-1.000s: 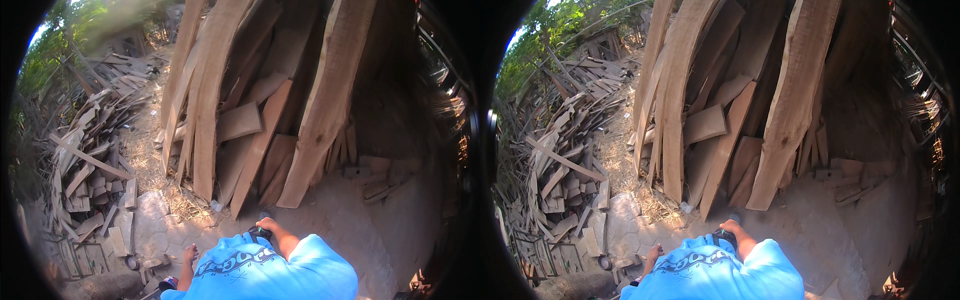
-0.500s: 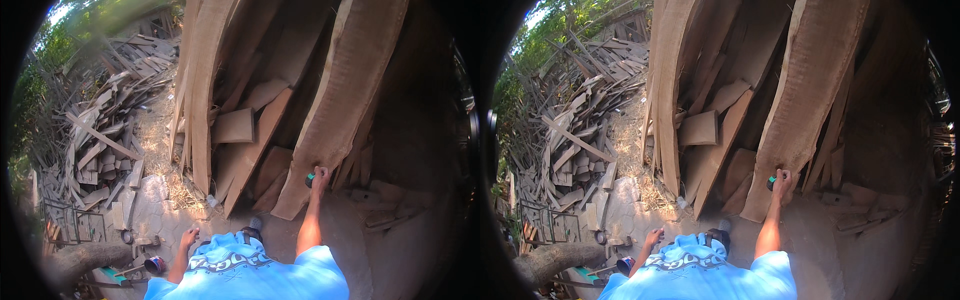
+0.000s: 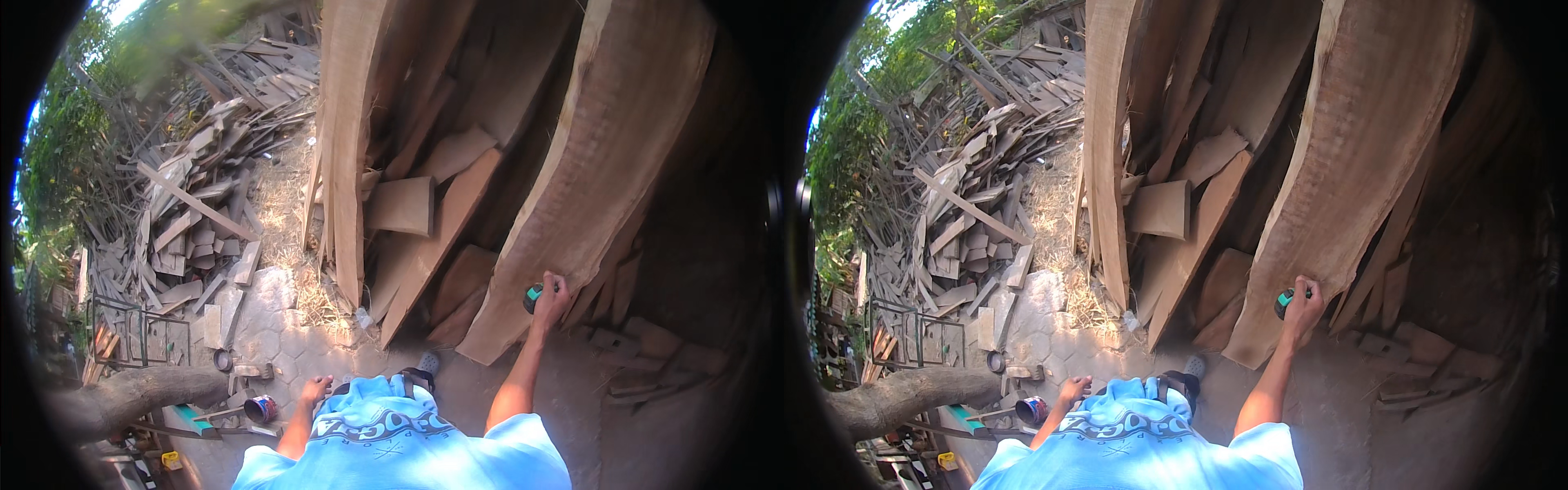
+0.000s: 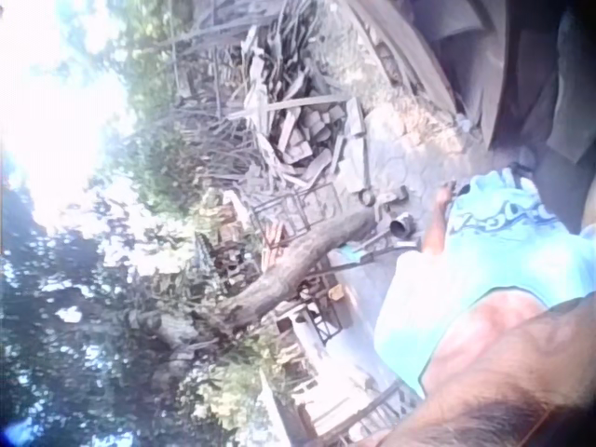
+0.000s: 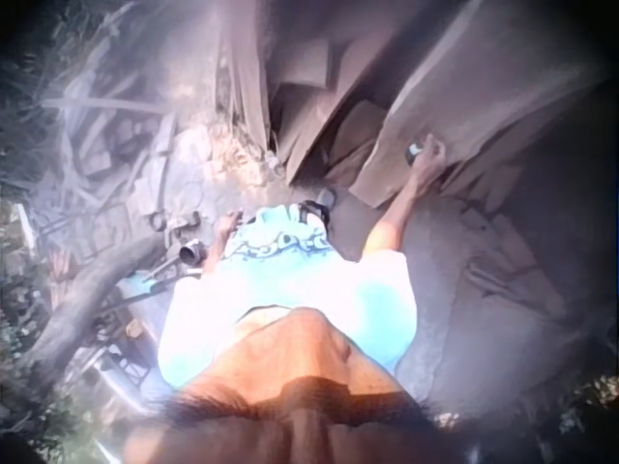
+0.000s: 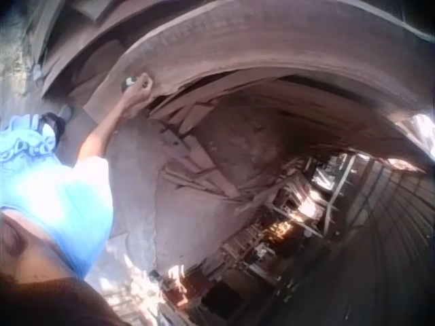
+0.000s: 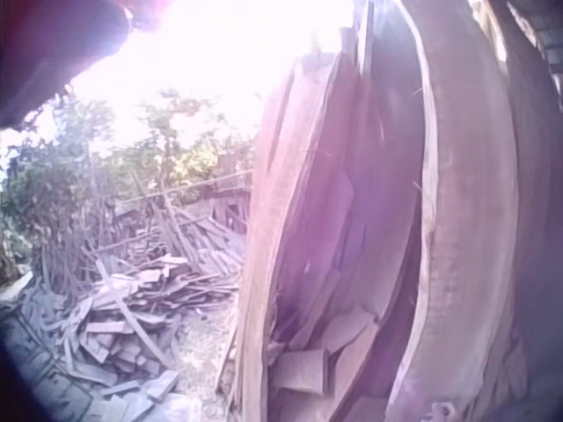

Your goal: The person walks through a cluttered outdoor wood storage area, picks up several wooden planks one by one, and places them back into a stack. The person uses a tape measure to measure the length of one plank before returning it to the pile.

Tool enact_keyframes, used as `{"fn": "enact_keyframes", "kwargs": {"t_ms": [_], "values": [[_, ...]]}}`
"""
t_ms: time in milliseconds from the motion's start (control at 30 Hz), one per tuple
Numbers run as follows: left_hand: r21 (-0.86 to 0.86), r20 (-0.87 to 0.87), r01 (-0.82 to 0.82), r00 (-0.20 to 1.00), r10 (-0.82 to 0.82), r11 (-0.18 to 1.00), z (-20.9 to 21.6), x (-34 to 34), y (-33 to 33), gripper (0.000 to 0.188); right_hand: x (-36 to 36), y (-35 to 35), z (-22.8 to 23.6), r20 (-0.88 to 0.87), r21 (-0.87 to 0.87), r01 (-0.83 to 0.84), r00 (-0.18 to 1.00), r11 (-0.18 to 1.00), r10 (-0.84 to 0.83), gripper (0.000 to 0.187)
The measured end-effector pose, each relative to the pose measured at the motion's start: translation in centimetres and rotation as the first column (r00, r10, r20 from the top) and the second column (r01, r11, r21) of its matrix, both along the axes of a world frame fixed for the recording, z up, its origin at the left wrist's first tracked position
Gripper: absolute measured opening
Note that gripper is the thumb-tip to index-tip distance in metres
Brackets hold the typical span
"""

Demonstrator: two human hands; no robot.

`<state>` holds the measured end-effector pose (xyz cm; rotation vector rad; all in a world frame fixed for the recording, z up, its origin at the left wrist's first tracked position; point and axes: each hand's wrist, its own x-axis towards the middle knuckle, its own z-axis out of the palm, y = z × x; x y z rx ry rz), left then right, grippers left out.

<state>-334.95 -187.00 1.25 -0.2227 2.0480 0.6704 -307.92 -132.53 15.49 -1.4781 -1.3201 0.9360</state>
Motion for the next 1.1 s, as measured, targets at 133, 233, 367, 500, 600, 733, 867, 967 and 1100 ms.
{"fn": "enact_keyframes", "kwargs": {"t_ms": [133,233,367,500,600,733,867,967,1100], "values": [[-0.013,0.004,-0.004,1.0,0.004,1.0,0.2,0.4,0.1,0.045,-0.4,-0.2,-0.3,-0.17,0.024,0.001,0.985,1.0,0.003,0.022],[-0.034,-0.004,0.038,0.999,-0.038,0.999,0.6,0.2,0.2,0.043,0.1,-0.2,-0.5,-0.165,0.009,0.008,0.986,1.0,-0.006,0.019],[-0.057,0.014,0.042,0.999,-0.041,0.998,1.2,-0.3,0.5,0.051,0.8,-0.2,0.6,-0.11,-0.087,-0.013,0.994,0.996,0.003,0.015],[-0.039,-0.007,0.066,0.998,-0.067,0.997,1.3,-0.9,1.1,0.052,0.0,-0.2,1.6,-0.256,-0.007,0.028,0.966,1.0,-0.029,0.019],[-0.029,-0.031,0.089,0.995,-0.09,0.996,1.3,-1.4,1.5,0.054,-0.3,-0.3,1.6,-0.224,-0.006,0.025,0.974,1.0,-0.026,0.025],[0.014,-0.037,0.107,0.994,-0.106,0.994,1.1,-1.4,1.2,0.053,0.0,-0.4,0.7,-0.101,-0.023,-0.026,0.995,0.999,0.023,0.027],[-0.017,-0.029,0.14,0.99,-0.14,0.99,0.8,-1.2,1.1,0.048,-0.3,-0.3,0.2,-0.173,-0.007,0.006,0.985,1.0,-0.007,0.026],[-0.026,-0.017,0.142,0.99,-0.143,0.989,0.8,-0.9,1.1,0.053,-0.2,-0.1,-0.1,-0.183,-0.013,-0.005,0.983,1.0,0.003,0.023],[-0.042,-0.032,0.091,0.995,-0.092,0.995,0.8,-0.6,0.8,0.055,0.1,0.1,-0.6,-0.002,0.062,-0.009,1.0,0.998,0.009,0.021]]}}
